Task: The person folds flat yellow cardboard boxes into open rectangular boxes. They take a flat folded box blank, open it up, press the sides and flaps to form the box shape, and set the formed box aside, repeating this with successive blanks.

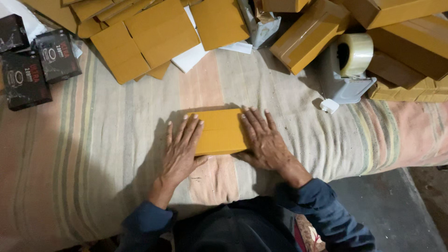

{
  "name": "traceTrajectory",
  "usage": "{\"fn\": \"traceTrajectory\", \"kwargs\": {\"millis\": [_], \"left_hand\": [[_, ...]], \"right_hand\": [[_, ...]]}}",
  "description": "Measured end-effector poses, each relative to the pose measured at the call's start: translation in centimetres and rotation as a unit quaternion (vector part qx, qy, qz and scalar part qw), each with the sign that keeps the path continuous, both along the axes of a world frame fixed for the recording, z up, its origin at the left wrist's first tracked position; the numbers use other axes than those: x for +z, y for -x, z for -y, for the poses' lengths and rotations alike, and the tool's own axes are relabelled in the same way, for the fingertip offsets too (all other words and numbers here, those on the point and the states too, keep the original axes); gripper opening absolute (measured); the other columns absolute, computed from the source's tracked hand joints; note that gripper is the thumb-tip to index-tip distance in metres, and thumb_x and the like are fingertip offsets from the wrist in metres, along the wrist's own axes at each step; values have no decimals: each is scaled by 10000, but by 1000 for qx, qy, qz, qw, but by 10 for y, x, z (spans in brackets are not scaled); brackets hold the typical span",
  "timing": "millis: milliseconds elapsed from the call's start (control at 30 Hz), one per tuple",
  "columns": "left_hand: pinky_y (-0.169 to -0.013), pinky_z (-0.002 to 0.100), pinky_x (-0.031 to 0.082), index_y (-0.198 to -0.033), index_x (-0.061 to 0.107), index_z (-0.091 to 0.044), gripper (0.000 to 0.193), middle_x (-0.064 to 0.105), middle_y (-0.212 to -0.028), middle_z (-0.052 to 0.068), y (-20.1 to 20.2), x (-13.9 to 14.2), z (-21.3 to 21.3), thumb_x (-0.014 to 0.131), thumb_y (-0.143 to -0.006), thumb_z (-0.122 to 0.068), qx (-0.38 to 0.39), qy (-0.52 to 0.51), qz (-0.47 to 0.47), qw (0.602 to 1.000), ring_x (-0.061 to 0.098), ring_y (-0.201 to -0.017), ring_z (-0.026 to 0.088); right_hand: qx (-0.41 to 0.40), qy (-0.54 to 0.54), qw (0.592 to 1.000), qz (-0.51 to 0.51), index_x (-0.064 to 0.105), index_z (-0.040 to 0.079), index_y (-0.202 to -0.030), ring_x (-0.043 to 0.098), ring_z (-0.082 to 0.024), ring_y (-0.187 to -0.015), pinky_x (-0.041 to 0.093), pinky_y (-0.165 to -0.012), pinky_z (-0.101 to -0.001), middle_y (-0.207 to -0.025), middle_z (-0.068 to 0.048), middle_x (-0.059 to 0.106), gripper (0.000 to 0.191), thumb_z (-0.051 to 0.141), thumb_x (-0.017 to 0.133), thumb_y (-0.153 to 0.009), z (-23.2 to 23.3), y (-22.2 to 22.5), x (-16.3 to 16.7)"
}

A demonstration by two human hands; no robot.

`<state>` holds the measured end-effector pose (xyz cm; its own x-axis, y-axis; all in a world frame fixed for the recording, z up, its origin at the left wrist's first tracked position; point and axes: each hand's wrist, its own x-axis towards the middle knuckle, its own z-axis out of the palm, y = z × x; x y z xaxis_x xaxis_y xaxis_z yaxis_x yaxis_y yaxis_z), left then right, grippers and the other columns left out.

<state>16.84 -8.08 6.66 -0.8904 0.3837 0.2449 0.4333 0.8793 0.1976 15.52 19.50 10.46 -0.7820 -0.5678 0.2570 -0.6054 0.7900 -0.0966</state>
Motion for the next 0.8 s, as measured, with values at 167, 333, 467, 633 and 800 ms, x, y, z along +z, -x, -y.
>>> {"fn": "traceTrajectory", "kwargs": {"millis": [167,333,467,633,800], "left_hand": [[-1213,607,0,-1547,314,35,880,237,-1656,213,11,-14,-13,468,-981,-620,18,-27,-53,998,117,-1547,386],[-1238,592,19,-1577,336,-45,653,245,-1677,165,32,-14,-48,385,-1060,-440,18,-49,-8,999,143,-1558,362],[-1256,605,54,-1572,372,-157,582,283,-1671,116,44,-2,-46,368,-1048,-409,37,-32,37,998,181,-1550,330],[-1190,613,124,-1581,311,-163,579,250,-1659,179,53,3,-26,376,-1052,-389,75,-79,75,991,180,-1522,423],[-1184,586,242,-1630,186,-95,790,247,-1630,283,46,-6,-21,486,-1002,-469,186,-249,126,942,282,-1470,486]], "right_hand": [[-47,-25,999,0,313,-88,-1520,177,-394,-1537,81,-1239,-558,-1606,-287,287,925,656,408,-979,4,0,-6],[-114,-61,991,-18,344,-80,-1525,194,-394,-1540,77,-1244,-560,-1611,-268,308,794,542,355,-1031,33,15,-27],[-125,-50,990,-31,349,-55,-1535,215,-390,-1532,89,-1234,-569,-1622,-253,309,770,518,358,-1021,42,35,-38],[-154,-5,988,18,304,-43,-1553,244,-421,-1506,133,-1207,-578,-1613,-274,309,761,503,378,-1029,24,44,-43],[-193,136,969,70,291,3,-1599,449,-424,-1412,264,-1216,-540,-1516,-262,446,731,449,442,-1039,20,33,-40]]}}
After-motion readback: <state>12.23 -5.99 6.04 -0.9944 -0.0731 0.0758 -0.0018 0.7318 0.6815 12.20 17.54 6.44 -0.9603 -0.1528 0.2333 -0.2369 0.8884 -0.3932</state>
